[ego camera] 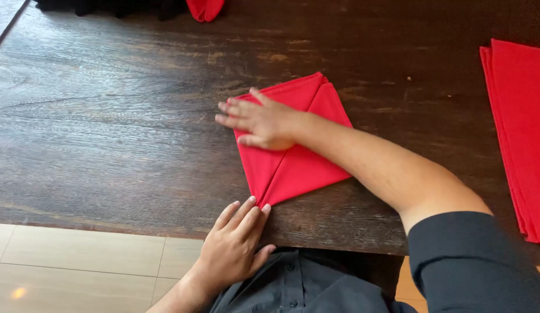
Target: The person folds a red cloth on a wooden table by hand, creating a triangular shape and then tucking the ends to form a standing folded piece. They repeat this process with a second red cloth, placing the finished items next to each other on the table.
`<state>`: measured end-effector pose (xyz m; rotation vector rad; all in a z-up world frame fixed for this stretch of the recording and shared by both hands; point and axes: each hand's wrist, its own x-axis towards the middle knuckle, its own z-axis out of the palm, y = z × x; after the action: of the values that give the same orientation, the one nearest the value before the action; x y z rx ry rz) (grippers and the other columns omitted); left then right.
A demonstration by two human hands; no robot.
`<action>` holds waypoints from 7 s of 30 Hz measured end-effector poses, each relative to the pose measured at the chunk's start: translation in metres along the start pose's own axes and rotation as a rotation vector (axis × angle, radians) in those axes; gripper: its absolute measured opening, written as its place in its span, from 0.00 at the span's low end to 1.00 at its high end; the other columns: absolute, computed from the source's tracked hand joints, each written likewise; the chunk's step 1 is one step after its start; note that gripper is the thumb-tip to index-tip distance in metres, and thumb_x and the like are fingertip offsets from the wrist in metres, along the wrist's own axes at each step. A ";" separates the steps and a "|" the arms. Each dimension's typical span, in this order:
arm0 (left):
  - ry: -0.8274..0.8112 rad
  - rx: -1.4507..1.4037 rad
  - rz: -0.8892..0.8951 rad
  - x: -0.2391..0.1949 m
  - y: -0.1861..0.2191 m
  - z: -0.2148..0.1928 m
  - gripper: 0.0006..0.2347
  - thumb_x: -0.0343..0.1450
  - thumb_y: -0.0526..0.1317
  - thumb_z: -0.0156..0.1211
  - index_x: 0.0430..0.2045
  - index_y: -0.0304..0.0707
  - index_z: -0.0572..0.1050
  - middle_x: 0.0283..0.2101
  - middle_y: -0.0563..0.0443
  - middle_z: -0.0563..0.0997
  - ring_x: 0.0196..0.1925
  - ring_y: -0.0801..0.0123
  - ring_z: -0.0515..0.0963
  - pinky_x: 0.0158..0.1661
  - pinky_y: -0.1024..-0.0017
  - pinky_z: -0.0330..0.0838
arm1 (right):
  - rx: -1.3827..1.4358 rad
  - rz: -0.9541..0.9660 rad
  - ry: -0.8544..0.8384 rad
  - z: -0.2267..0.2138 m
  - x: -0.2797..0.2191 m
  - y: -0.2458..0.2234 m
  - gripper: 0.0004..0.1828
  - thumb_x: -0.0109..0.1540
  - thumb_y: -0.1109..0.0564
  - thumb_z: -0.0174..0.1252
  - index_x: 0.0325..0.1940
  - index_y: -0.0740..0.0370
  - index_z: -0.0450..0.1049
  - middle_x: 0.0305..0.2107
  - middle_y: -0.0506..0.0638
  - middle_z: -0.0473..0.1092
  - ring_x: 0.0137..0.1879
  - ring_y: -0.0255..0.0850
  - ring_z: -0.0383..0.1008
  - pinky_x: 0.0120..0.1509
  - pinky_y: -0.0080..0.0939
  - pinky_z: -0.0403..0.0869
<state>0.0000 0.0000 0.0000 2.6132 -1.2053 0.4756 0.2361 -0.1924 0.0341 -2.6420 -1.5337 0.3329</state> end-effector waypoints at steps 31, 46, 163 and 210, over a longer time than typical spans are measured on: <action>0.135 0.007 -0.087 0.010 0.006 -0.005 0.22 0.71 0.51 0.57 0.55 0.38 0.75 0.53 0.50 0.77 0.62 0.63 0.77 0.62 0.54 0.61 | 0.358 1.072 0.219 -0.033 -0.080 0.074 0.24 0.61 0.35 0.65 0.33 0.59 0.74 0.37 0.54 0.77 0.42 0.52 0.76 0.43 0.52 0.72; 0.015 -0.032 -0.070 0.040 0.001 -0.020 0.25 0.70 0.57 0.57 0.54 0.36 0.74 0.49 0.51 0.75 0.59 0.61 0.74 0.55 0.44 0.60 | 0.331 0.621 0.733 -0.089 -0.098 0.038 0.11 0.65 0.52 0.66 0.33 0.55 0.73 0.29 0.46 0.76 0.37 0.42 0.74 0.42 0.46 0.68; 0.337 -0.640 0.028 0.227 -0.055 -0.023 0.10 0.71 0.29 0.56 0.46 0.31 0.69 0.46 0.41 0.75 0.49 0.54 0.73 0.51 0.61 0.68 | 0.479 0.625 0.817 -0.023 -0.131 0.092 0.06 0.64 0.60 0.60 0.33 0.54 0.78 0.27 0.40 0.76 0.34 0.30 0.70 0.41 0.36 0.69; 0.123 -0.008 -0.067 0.065 0.073 0.010 0.27 0.65 0.57 0.59 0.55 0.41 0.73 0.62 0.43 0.74 0.67 0.58 0.70 0.62 0.43 0.54 | -0.323 0.215 0.798 0.031 -0.177 -0.139 0.07 0.61 0.63 0.57 0.42 0.57 0.78 0.32 0.45 0.73 0.33 0.44 0.69 0.39 0.46 0.66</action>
<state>-0.0148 -0.0949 0.0199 2.5668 -1.0764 0.6072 0.0261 -0.2778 0.0537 -2.6203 -1.0918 -0.9236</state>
